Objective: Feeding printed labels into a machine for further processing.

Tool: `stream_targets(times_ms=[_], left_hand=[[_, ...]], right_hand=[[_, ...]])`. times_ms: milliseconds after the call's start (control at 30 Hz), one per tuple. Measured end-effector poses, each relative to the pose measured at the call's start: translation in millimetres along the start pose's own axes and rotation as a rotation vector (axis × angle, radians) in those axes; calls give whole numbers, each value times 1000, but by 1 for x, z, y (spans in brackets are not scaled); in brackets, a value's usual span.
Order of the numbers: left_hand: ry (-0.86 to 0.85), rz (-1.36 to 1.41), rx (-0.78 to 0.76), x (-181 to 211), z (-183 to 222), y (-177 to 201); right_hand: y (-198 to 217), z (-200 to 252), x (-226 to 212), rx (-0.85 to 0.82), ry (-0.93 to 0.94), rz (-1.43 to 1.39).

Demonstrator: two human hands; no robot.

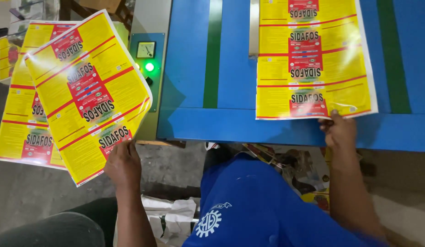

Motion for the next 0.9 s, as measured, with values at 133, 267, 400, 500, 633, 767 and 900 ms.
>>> stream_targets(times_ms=[133, 267, 400, 500, 633, 767, 900], left_hand=[[1, 27, 30, 6, -2, 11], [15, 17, 16, 3, -5, 8], [61, 61, 15, 7, -16, 10], [64, 112, 28, 14, -19, 13], [29, 394, 187, 31, -17, 8], [-159, 447, 251, 112, -14, -11], [-361, 657, 123, 214, -33, -32]], right_hand=[[-20, -54, -10, -19, -10, 73], [-45, -127, -30, -78, -22, 77], [-77, -204, -40, -168, -55, -10], [-80, -217, -42, -204, -127, -71], [-89, -162, -29, -154, -138, -38], [-180, -12, -10, -278, -71, 280], [-299, 132, -10, -826, -166, 345]])
Point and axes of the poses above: each hand's wrist, its own z-axis away from the middle knuckle, its own y-axis out of the back of the hand, x = y × z, the point moved 10 cm from there along -z, towards the middle knuckle, and after that the axes turned 6 degrees about -y, right-handed, at the moved point
